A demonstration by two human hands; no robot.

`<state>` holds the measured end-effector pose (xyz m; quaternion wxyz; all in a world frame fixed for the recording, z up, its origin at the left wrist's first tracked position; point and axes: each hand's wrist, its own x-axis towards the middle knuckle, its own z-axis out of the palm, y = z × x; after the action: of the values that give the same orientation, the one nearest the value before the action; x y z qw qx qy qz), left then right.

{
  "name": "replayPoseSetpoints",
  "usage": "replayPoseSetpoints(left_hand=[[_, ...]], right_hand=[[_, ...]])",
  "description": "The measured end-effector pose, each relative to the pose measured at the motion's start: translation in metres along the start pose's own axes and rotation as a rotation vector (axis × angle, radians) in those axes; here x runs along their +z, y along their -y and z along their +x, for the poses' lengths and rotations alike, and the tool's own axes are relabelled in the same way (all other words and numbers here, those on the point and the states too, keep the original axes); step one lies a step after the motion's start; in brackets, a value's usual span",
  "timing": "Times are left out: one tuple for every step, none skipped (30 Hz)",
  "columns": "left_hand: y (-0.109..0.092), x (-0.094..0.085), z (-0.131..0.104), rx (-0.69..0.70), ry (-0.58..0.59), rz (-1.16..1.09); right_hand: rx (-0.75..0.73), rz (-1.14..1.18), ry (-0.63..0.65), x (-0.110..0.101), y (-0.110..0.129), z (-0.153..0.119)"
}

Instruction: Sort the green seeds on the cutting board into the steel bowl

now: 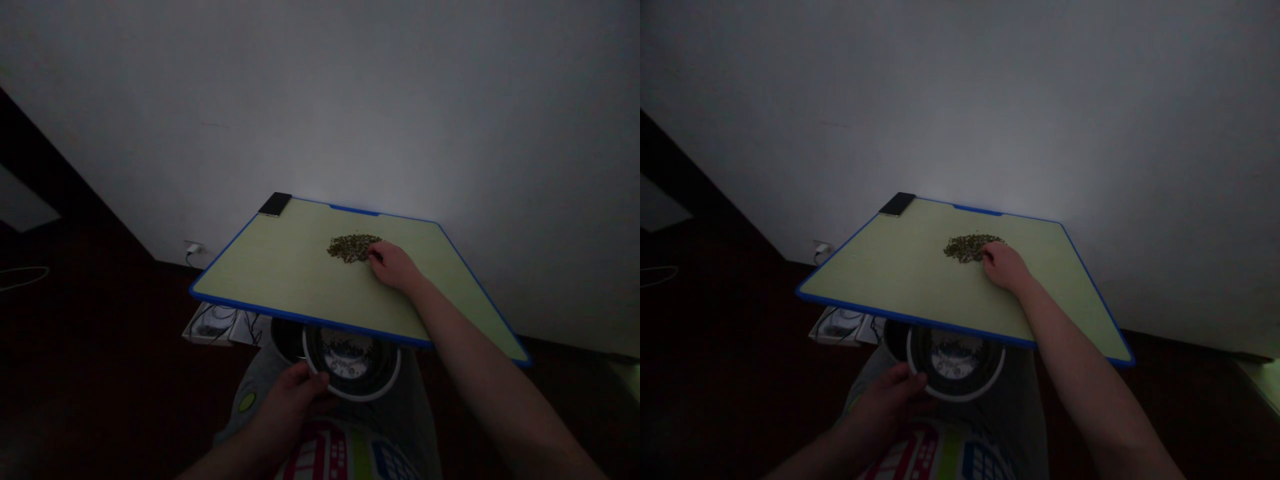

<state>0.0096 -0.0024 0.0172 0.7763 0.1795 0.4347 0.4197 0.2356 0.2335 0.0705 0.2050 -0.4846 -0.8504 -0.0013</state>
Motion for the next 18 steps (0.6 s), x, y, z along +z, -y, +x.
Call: replayPoseSetpoints(left_hand=[[0.0005, -0.0002, 0.0004, 0.013, 0.003, -0.004], [0.001, -0.0003, 0.0007, 0.029, 0.001, -0.006], [0.0015, -0.0004, 0.0011, 0.028, -0.014, -0.003], [0.002, -0.0006, 0.0015, 0.011, -0.032, 0.004], [0.0025, -0.001, 0.002, -0.009, -0.045, 0.009], [0.0031, -0.0015, 0.0025, -0.028, -0.048, 0.008], [0.0038, -0.0022, 0.0031, -0.035, -0.04, 0.003], [0.0045, -0.003, 0.0037, -0.024, -0.024, -0.003], [0.0052, -0.0037, 0.0042, 0.0, -0.008, -0.009], [0.0057, -0.0044, 0.0046, 0.022, 0.004, -0.015], [0.0061, -0.0048, 0.0047, 0.031, 0.003, -0.015], [0.0061, -0.005, 0.0047, 0.025, -0.007, -0.011], [0.0059, -0.0048, 0.0045, 0.009, -0.026, -0.003], [0.0053, -0.0042, 0.0042, -0.013, -0.05, 0.004], [0.0044, -0.0034, 0.0038, -0.031, -0.071, 0.012], [0.0034, -0.0024, 0.0034, -0.042, -0.086, 0.019], [0.0024, -0.0013, 0.003, -0.042, -0.093, 0.022], [0.0014, -0.0004, 0.0026, -0.029, -0.086, 0.018]], right_hand=[[0.003, -0.003, 0.0, 0.0, 0.0003, 0.0001], [0.006, -0.006, 0.001, -0.0002, 0.0006, 0.0002], [0.007, -0.008, 0.004, -0.0005, 0.001, 0.0003], [0.008, -0.01, 0.007, -0.0009, 0.0012, 0.0004], [0.01, -0.01, 0.01, -0.0013, 0.0012, 0.0004], [0.014, -0.008, 0.011, -0.0018, 0.001, 0.0004], [0.018, -0.005, 0.01, -0.0023, 0.0006, 0.0003], [0.023, -0.001, 0.009, -0.0026, 0.0001, 0.0003], [0.027, 0.003, 0.008, -0.0028, -0.0005, 0.0002], [0.03, 0.005, 0.008, -0.0029, -0.001, 0.0002], [0.029, 0.004, 0.009, -0.0028, -0.0013, 0.0002], [0.025, 0.003, 0.01, -0.0027, -0.0015, 0.0002], [0.021, 0.0, 0.01, -0.0025, -0.0016, 0.0002], [0.017, -0.002, 0.01, -0.0023, -0.0015, 0.0002], [0.014, -0.002, 0.009, -0.0022, -0.0013, 0.0002], [0.015, -0.001, 0.008, -0.0021, -0.0011, 0.0002], [0.018, 0.0, 0.006, -0.0021, -0.0008, 0.0], [0.019, 0.002, 0.005, -0.0021, -0.0004, -0.0001]])
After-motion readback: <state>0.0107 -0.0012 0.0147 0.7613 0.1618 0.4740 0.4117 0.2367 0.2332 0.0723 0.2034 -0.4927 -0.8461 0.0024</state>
